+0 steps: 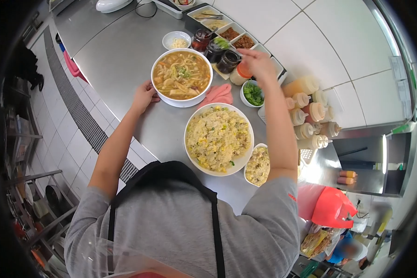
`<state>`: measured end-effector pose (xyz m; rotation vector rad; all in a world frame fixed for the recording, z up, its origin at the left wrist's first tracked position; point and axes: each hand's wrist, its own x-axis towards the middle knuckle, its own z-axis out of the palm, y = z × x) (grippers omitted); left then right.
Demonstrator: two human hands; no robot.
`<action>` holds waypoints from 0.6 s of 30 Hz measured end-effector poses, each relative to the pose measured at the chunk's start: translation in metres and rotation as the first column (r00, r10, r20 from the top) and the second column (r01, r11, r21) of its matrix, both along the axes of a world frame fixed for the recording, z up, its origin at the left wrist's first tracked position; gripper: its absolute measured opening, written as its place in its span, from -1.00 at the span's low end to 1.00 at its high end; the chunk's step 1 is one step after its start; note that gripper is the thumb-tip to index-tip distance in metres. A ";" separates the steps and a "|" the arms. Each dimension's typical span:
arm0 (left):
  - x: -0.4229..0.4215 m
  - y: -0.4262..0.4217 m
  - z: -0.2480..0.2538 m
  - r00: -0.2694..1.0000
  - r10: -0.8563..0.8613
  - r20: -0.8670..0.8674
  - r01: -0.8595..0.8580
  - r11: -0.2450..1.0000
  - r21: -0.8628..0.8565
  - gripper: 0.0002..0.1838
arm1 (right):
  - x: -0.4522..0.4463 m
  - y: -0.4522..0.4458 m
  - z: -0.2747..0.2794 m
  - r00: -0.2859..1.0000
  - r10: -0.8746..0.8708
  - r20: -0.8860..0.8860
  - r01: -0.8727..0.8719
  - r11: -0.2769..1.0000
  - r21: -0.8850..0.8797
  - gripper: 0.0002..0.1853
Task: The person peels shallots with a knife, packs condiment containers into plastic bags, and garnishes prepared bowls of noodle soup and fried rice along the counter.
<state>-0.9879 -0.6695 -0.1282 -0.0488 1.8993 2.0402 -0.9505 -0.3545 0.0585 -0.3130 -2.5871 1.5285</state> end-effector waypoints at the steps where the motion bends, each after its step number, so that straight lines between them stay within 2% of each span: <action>1: -0.001 0.000 0.000 1.000 -0.008 -0.004 0.008 1.000 -0.003 -0.60 | 0.005 -0.020 -0.006 0.998 0.033 -0.048 -0.028 0.993 0.118 -0.75; 2: -0.001 0.000 0.000 1.000 -0.016 -0.007 0.016 1.000 -0.005 -0.60 | 0.013 -0.042 -0.009 0.997 0.069 -0.034 -0.055 0.951 0.303 -0.75; 3: 0.001 -0.001 0.000 1.000 -0.007 -0.004 0.007 1.000 -0.008 -0.60 | 0.014 -0.050 -0.032 0.924 0.272 -0.267 -0.073 0.814 0.576 -0.75; 4: 0.001 -0.001 0.001 1.000 -0.012 -0.003 0.012 1.000 -0.008 -0.59 | 0.019 -0.064 -0.037 0.840 0.436 -0.322 -0.044 0.648 0.761 -0.74; 6: 0.001 -0.001 0.002 1.000 -0.012 -0.006 0.012 1.000 -0.008 -0.59 | 0.022 -0.076 -0.039 0.779 0.512 -0.363 0.061 0.513 0.856 -0.72; 7: 0.002 -0.001 0.002 1.000 -0.020 -0.017 0.020 1.000 -0.013 -0.63 | 0.024 -0.081 -0.031 0.776 0.516 -0.363 0.060 0.513 0.856 -0.72; 9: 0.001 -0.001 0.001 0.999 -0.027 -0.028 0.027 1.000 -0.016 -0.67 | 0.028 -0.088 -0.009 0.736 0.451 -0.504 0.143 0.624 0.768 -0.72; 10: 0.001 -0.001 0.001 1.000 -0.020 -0.022 0.020 1.000 -0.012 -0.63 | 0.028 -0.087 -0.013 0.738 0.450 -0.503 0.143 0.624 0.768 -0.72; 12: 0.000 -0.001 -0.002 1.000 -0.023 -0.018 0.023 1.000 -0.007 -0.59 | 0.024 -0.078 -0.033 0.853 0.434 -0.289 -0.067 0.640 0.766 -0.74; 13: 0.000 -0.002 -0.004 1.000 -0.028 0.000 0.028 0.999 -0.017 -0.61 | 0.017 -0.066 -0.042 0.862 0.397 -0.315 -0.123 0.768 0.629 -0.75; 14: -0.003 0.000 -0.004 1.000 -0.028 0.011 0.028 0.999 -0.019 -0.62 | 0.008 -0.054 -0.034 0.859 0.397 -0.322 -0.113 0.762 0.638 -0.75; 15: -0.004 0.003 -0.004 1.000 -0.031 0.003 0.031 0.999 -0.010 -0.62 | 0.002 -0.042 -0.025 0.964 0.167 -0.207 -0.077 0.919 0.386 -0.75; 16: -0.001 0.002 -0.005 1.000 -0.020 0.005 0.020 1.000 -0.004 -0.64 | -0.001 -0.029 -0.019 0.999 -0.037 -0.016 0.039 0.993 0.109 -0.74; 18: -0.003 0.001 -0.003 1.000 -0.019 -0.008 0.019 1.000 0.002 -0.66 | -0.020 0.020 -0.014 0.976 -0.215 -0.041 0.218 0.973 0.071 -0.73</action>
